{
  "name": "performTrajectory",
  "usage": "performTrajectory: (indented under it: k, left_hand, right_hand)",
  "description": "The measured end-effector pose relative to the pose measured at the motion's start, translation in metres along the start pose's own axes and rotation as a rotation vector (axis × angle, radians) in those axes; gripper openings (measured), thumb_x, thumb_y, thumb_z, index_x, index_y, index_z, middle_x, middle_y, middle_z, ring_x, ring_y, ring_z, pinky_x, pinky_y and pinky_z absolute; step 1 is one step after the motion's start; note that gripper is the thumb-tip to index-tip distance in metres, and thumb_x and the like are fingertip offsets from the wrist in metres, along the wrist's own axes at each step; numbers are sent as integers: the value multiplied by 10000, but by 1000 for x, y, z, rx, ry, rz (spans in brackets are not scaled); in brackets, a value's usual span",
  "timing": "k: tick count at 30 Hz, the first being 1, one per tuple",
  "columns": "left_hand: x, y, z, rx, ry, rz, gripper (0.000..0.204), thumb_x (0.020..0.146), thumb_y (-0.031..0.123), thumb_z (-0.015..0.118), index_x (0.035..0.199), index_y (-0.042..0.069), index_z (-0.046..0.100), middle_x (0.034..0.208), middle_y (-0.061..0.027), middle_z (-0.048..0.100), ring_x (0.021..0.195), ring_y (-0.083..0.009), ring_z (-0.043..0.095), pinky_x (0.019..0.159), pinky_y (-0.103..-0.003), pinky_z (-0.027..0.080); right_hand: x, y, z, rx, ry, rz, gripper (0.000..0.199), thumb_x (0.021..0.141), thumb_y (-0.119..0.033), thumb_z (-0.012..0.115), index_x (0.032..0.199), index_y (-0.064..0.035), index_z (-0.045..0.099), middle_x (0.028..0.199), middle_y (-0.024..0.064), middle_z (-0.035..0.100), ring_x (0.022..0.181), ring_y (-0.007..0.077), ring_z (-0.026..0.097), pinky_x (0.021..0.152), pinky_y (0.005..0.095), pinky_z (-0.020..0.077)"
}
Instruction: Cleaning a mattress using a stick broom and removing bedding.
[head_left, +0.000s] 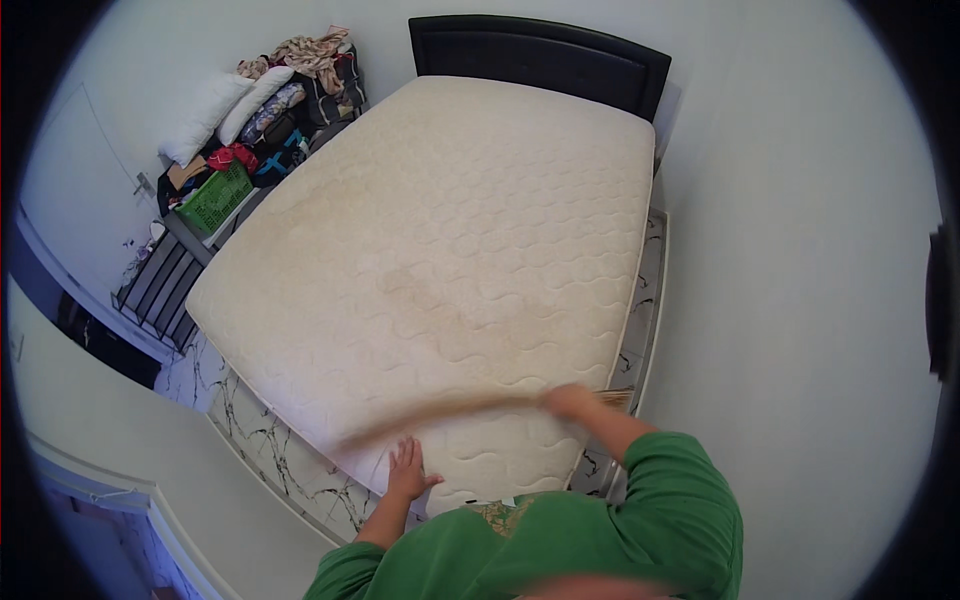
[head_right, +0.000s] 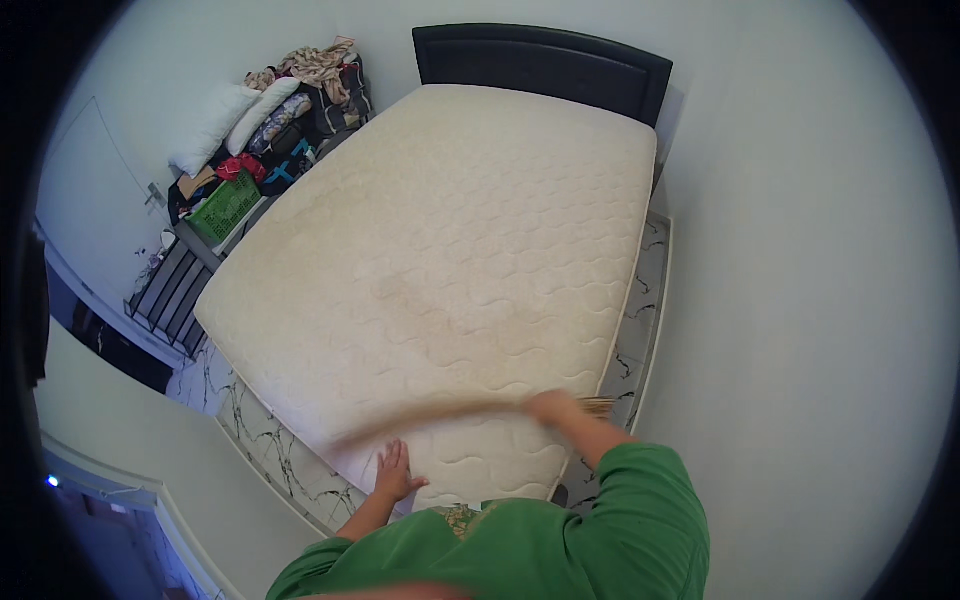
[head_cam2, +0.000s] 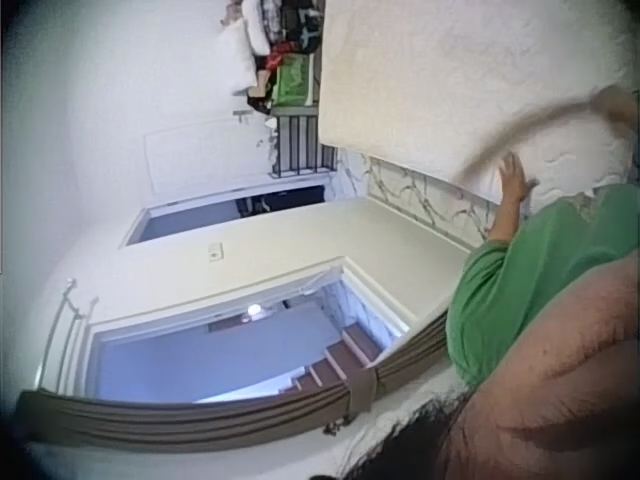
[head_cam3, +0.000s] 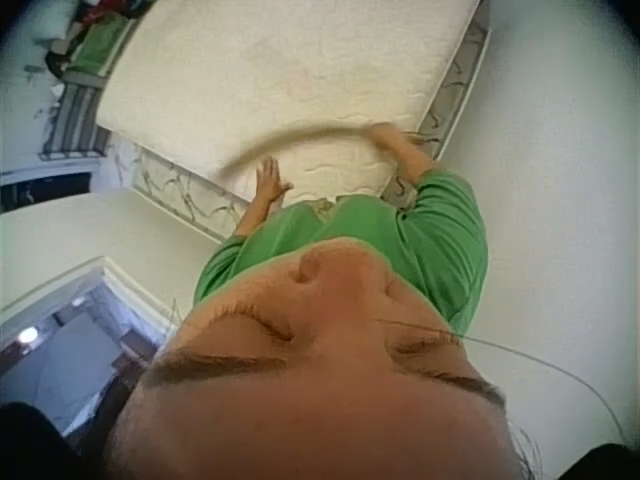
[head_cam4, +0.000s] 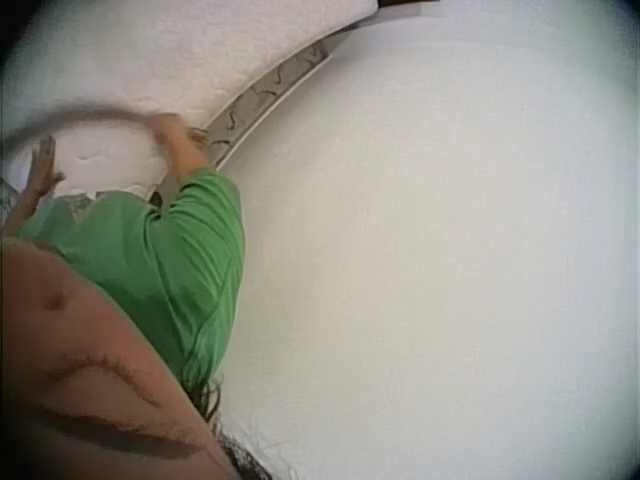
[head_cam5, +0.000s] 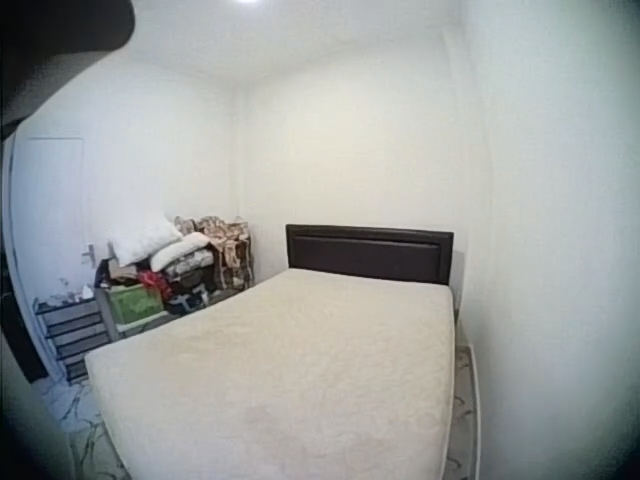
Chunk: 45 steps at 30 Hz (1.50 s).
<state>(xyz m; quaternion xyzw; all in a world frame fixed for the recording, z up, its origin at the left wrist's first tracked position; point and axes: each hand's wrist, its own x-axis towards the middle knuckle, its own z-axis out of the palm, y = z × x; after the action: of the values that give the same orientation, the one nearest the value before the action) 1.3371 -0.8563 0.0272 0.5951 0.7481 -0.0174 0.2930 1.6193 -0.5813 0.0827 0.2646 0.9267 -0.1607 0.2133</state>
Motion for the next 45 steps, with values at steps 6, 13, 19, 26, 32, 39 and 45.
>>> performTrajectory:
  k: [6, 13, 19, 26, 32, 39, 45]
  left_hand:
    - [-17, 80, 25, -187, 224, -448, 983, 619, 548, 564, 1279, 15, 67, 1316, -241, -25, 1214, -396, -29, 968, -481, 70]
    - [-9, 112, 15, -168, 46, -473, 978, 618, 474, 606, 1270, -11, 62, 1314, -245, 5, 1205, -418, 28, 982, -436, 111]
    - [-24, 88, 51, -112, -204, -350, 943, 634, 453, 602, 1229, -92, 114, 1288, -293, 20, 1174, -464, 90, 985, -407, 146]
    - [-23, 101, 48, -1, -171, -359, 900, 651, 422, 599, 1238, -68, 124, 1295, -270, 76, 1156, -482, 130, 972, -406, 197]
    - [-36, 74, 71, -113, -196, -158, 748, 702, 386, 494, 1224, -61, 199, 1272, -259, 185, 1178, -304, 255, 960, -303, 237]
    - [-26, 91, 27, 74, -431, -72, 549, 729, 388, 450, 1135, 22, 396, 1200, -215, 349, 1087, -312, 371, 896, -328, 310]
    - [-29, 71, 62, -1, -226, -98, 637, 752, 406, 426, 1203, -22, 289, 1258, -212, 262, 1136, -302, 319, 932, -319, 276]
  right_hand:
    - [-18, 91, -45, 1233, 742, 994, 279, 802, -214, 379, 822, 11, 543, 817, 179, 573, 778, 326, 549, 655, 404, 424]
    - [-88, 55, -38, 15, -35, -78, 317, 803, -245, 343, 1018, -59, 483, 847, 175, 568, 821, 293, 551, 677, 390, 428]
    - [-96, 161, -8, 871, 615, 869, 255, 802, -182, 382, 922, -12, 528, 850, 205, 559, 813, 321, 546, 657, 395, 429]
    - [-138, 35, -32, 121, 234, 104, 225, 807, -211, 368, 821, -39, 513, 832, 185, 567, 787, 318, 553, 621, 393, 437]
    - [-151, 156, 19, 543, 551, 887, 289, 798, -215, 400, 908, 5, 550, 834, 162, 582, 760, 316, 562, 639, 394, 433]
    - [-148, 25, -23, 138, 278, 177, 282, 784, -238, 381, 924, -21, 495, 813, 214, 561, 792, 328, 548, 659, 407, 429]
    - [-190, 170, 14, 284, 337, 837, 254, 740, -135, 430, 950, -76, 561, 894, 145, 574, 827, 285, 553, 703, 383, 429]
